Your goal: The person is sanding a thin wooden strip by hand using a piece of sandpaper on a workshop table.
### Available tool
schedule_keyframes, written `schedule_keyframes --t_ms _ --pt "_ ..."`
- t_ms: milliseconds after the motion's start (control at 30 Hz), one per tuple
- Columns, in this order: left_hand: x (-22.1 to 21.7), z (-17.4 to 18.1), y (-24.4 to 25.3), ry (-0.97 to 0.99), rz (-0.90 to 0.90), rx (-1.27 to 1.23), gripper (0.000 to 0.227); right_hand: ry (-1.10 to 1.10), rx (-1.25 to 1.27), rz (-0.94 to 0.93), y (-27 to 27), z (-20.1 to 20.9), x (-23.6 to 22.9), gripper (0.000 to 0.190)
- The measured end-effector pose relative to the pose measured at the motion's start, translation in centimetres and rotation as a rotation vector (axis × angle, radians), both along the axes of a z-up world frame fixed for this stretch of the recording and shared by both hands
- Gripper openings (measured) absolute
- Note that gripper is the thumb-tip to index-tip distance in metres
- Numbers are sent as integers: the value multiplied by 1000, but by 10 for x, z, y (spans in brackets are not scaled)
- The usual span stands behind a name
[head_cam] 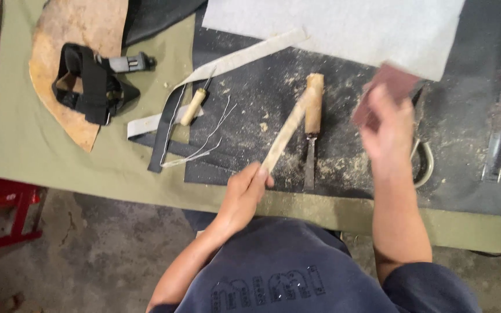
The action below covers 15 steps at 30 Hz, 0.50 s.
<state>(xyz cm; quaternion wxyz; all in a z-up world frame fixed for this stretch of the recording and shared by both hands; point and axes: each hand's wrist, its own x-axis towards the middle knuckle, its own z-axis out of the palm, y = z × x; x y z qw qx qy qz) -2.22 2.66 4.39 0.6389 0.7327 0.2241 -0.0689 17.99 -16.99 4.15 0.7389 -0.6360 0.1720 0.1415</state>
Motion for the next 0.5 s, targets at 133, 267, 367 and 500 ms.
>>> schedule_keyframes --t_ms 133,267,367,500 --pt "20 -28 -6 -93 30 -47 38 143 -23 126 31 18 -68 50" --pt "29 -20 -15 -119 -80 -14 35 156 313 222 50 -17 -84 34" --pt "21 -18 -18 -115 -130 17 32 134 275 249 39 -12 -72 33" --pt "6 -13 -18 -86 -113 -9 30 -14 274 47 30 5 -38 36"
